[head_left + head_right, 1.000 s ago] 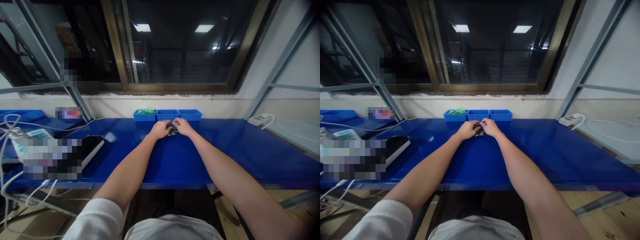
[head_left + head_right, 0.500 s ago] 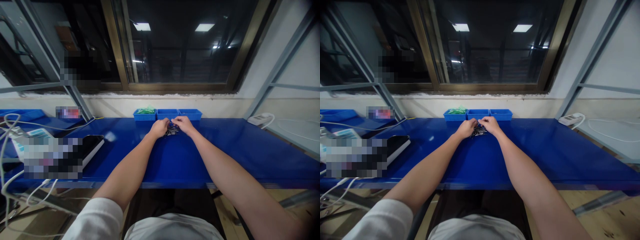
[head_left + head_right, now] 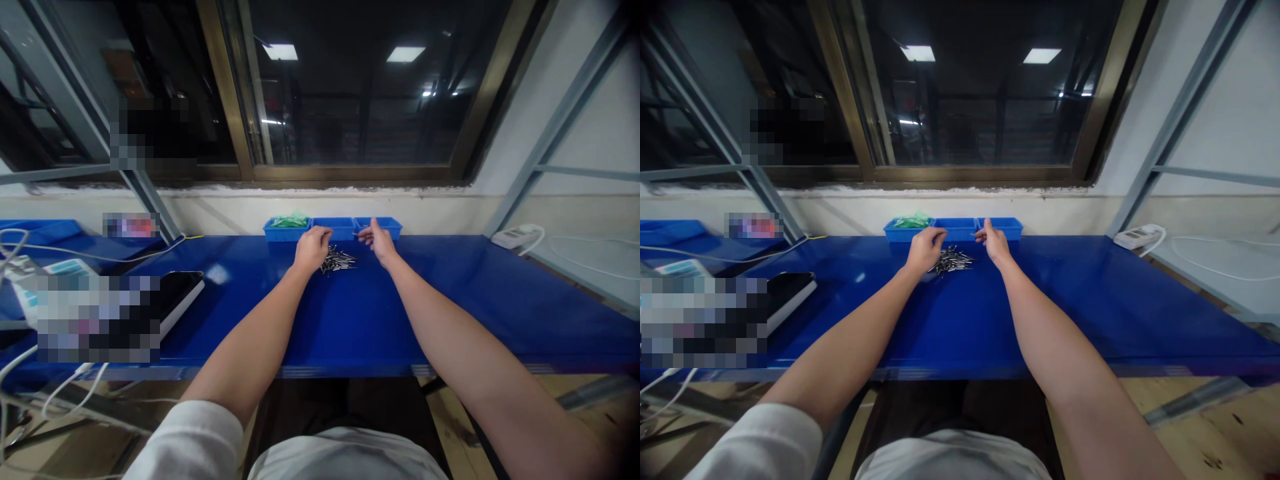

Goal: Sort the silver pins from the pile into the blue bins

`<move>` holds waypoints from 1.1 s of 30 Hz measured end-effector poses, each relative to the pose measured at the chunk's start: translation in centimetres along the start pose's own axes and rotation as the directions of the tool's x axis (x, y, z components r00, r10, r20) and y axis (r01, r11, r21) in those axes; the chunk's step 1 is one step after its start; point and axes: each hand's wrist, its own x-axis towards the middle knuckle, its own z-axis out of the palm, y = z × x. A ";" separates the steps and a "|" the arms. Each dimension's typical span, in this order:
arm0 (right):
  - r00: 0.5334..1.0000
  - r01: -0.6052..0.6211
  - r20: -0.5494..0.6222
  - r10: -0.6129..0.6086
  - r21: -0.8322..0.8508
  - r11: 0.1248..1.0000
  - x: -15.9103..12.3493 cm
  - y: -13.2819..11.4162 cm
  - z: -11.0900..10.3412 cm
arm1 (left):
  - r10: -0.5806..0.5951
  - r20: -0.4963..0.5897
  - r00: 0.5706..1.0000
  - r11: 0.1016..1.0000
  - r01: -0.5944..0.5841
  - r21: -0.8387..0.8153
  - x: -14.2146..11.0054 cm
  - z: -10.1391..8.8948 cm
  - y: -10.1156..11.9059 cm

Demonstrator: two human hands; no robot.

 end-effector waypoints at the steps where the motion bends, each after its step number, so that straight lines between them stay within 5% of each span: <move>1: 1.000 0.001 -0.016 0.000 0.041 0.999 0.2 0.1 -0.3 | 0.010 0.003 1.000 1.000 -0.010 0.002 0.0 0.0 -0.1; 5: 0.999 -0.045 -0.016 0.046 0.052 0.998 0.4 0.8 -1.3 | 0.019 0.047 0.999 1.000 -0.020 0.022 -0.1 0.3 -0.5; 10: 1.000 0.026 -0.007 -0.029 -0.252 0.967 0.1 1.0 -1.3 | 0.000 0.214 0.977 0.996 -0.020 0.087 -0.4 0.9 -1.1; 19: 0.954 0.228 0.292 -0.067 -0.563 0.795 -1.3 -0.1 0.6 | -0.108 0.529 0.842 0.981 0.006 0.191 -1.2 1.4 -1.4; 25: 0.941 0.249 0.336 -0.029 -0.636 0.731 -1.4 -0.1 1.4 | -0.157 0.575 0.803 0.977 0.041 0.210 -1.3 1.9 -1.5; 33: 0.926 0.195 0.370 0.079 -0.645 0.739 -1.2 -0.3 1.8 | -0.115 0.529 0.841 0.984 0.025 0.175 -1.2 2.6 -1.9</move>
